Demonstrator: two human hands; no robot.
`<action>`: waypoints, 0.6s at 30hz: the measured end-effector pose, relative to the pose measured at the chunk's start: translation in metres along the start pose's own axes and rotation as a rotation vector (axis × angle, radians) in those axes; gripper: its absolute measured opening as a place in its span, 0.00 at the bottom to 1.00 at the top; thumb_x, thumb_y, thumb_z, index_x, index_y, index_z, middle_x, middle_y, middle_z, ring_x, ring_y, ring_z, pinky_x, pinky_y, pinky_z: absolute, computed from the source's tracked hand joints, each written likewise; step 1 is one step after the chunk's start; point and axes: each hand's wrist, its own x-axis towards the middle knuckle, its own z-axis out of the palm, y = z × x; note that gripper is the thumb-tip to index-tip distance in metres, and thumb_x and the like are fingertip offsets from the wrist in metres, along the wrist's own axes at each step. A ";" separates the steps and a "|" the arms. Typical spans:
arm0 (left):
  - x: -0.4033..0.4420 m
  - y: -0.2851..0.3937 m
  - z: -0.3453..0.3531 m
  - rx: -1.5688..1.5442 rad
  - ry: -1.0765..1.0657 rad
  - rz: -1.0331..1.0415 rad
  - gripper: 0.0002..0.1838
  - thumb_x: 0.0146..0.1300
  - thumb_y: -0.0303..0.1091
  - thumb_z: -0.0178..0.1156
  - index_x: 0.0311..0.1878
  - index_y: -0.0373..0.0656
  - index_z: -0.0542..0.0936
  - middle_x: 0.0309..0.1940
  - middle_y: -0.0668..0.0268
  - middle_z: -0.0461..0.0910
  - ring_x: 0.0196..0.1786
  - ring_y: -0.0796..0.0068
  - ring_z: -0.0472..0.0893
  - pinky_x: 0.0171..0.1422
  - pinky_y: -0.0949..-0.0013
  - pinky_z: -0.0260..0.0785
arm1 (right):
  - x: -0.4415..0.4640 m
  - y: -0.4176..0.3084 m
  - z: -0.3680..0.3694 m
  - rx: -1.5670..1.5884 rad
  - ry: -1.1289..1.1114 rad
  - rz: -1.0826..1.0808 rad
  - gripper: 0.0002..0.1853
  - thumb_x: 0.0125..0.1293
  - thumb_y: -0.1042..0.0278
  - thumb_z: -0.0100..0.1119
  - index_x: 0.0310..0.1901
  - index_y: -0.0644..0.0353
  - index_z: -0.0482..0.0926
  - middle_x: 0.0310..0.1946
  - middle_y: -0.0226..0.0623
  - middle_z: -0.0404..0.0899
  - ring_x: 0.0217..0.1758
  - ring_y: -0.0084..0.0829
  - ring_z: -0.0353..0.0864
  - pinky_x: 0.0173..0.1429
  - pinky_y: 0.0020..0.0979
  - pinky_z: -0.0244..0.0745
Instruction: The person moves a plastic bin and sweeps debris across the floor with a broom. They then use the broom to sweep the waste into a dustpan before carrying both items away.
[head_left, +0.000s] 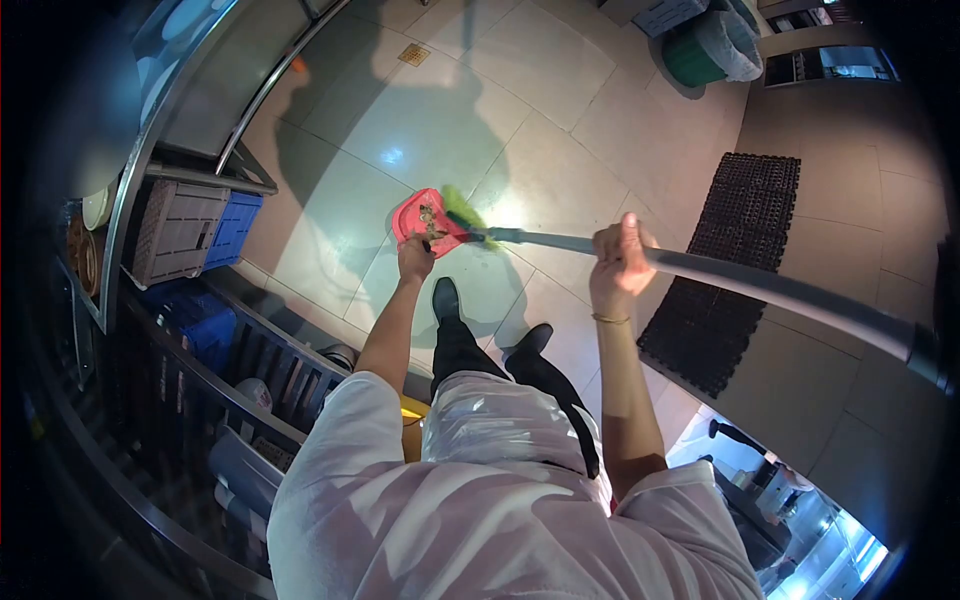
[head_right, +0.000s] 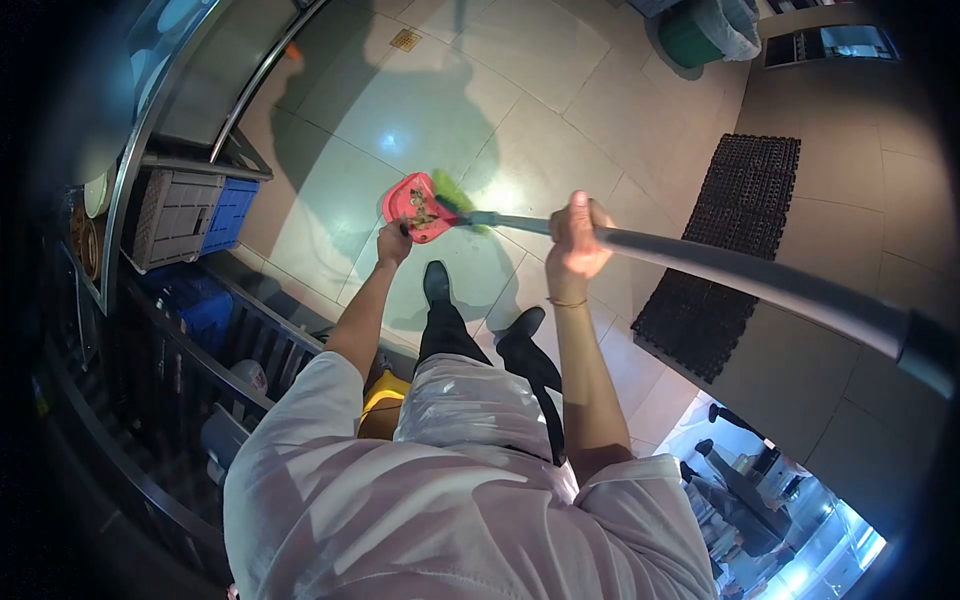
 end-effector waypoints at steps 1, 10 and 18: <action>0.003 0.000 0.007 -0.003 0.000 -0.002 0.15 0.47 0.29 0.68 0.42 0.45 0.81 0.39 0.53 0.82 0.45 0.53 0.81 0.51 0.57 0.73 | 0.002 -0.005 0.000 -0.002 -0.003 0.000 0.21 0.67 0.67 0.52 0.16 0.56 0.59 0.11 0.25 0.55 0.14 0.20 0.52 0.20 0.28 0.46; -0.012 -0.031 -0.002 -0.105 0.139 0.089 0.11 0.48 0.25 0.61 0.38 0.45 0.81 0.34 0.52 0.81 0.42 0.49 0.80 0.46 0.55 0.73 | 0.035 -0.103 -0.069 0.026 0.067 -0.093 0.23 0.69 0.59 0.44 0.15 0.53 0.58 0.10 0.27 0.53 0.14 0.22 0.50 0.23 0.29 0.50; -0.046 -0.074 -0.040 -0.294 0.151 0.070 0.13 0.48 0.23 0.57 0.39 0.40 0.81 0.40 0.54 0.82 0.44 0.51 0.81 0.49 0.57 0.73 | 0.028 -0.075 -0.073 -0.005 0.071 -0.185 0.22 0.69 0.62 0.46 0.15 0.54 0.59 0.10 0.28 0.56 0.14 0.22 0.52 0.23 0.28 0.50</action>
